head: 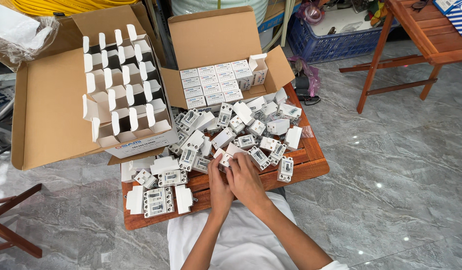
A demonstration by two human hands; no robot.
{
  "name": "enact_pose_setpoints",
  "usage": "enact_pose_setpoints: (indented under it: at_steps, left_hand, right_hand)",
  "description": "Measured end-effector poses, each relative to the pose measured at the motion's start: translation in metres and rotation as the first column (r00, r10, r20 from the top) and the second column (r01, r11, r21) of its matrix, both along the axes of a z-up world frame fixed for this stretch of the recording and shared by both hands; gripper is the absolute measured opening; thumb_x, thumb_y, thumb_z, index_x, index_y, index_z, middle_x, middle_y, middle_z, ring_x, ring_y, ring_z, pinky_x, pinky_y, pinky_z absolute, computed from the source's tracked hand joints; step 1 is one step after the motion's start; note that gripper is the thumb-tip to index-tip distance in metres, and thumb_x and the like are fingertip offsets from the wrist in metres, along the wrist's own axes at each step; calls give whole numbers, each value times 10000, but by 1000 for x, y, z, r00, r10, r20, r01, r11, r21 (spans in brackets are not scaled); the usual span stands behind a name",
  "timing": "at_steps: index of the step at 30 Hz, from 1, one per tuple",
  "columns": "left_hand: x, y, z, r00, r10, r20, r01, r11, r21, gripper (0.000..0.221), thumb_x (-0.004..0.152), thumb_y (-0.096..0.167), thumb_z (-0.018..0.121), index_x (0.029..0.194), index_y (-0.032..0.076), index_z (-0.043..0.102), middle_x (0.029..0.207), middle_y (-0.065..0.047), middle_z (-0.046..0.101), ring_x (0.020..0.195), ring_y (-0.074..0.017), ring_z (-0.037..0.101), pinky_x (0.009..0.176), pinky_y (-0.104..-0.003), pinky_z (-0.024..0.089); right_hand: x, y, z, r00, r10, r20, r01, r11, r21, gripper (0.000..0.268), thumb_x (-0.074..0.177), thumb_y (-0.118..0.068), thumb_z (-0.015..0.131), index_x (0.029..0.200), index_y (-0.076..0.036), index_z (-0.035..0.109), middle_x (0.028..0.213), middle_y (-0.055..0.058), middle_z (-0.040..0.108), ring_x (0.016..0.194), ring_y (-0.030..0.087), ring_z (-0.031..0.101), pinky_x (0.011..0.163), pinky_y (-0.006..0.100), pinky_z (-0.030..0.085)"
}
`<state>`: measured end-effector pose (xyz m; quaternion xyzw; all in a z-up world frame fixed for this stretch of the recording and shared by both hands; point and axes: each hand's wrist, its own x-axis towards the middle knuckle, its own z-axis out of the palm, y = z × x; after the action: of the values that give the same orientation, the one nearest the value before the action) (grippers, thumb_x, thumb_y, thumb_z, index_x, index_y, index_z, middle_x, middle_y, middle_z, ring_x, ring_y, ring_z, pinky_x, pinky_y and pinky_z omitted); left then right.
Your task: The person sorts white circuit breakers by picking them up from a pile and placing them into partitioned cardboard boxes.
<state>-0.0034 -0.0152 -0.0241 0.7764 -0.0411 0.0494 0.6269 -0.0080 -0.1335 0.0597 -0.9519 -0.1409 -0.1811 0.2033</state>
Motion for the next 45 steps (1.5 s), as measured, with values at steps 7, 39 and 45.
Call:
enact_pose_setpoints:
  at_steps: [7, 39, 45]
  left_hand:
    - [-8, -2, 22, 999, 22, 38, -23, 1000, 6, 777, 966, 21, 838, 1658, 66, 486, 1485, -170, 518, 1531, -409, 512, 1325, -549, 373]
    - [-17, -4, 69, 990, 40, -136, -43, 999, -16, 804, 979, 388, 828, 1648, 121, 473, 1657, -129, 505, 1610, -288, 452, 1315, -452, 360]
    - [-16, -4, 64, 993, 50, -103, -52, 999, -18, 804, 978, 361, 841, 1649, 106, 479, 1612, -138, 531, 1569, -289, 492, 1298, -445, 389]
  right_hand:
    - [0, -20, 15, 998, 59, -13, -57, 989, 136, 324, 1023, -210, 779, 1223, 43, 810, 1208, 107, 621, 1177, 333, 676, 977, 443, 621]
    - [62, -230, -80, 718, -642, -269, 653, 487, 580, 91, 1114, -113, 662, 1177, -79, 718, 1218, 92, 706, 1171, 243, 624, 1029, 395, 531]
    - [45, -219, -24, 914, -346, -213, 309, 252, 917, 83, 1189, -86, 601, 1247, -26, 600, 1099, 174, 712, 891, 261, 819, 849, 352, 724]
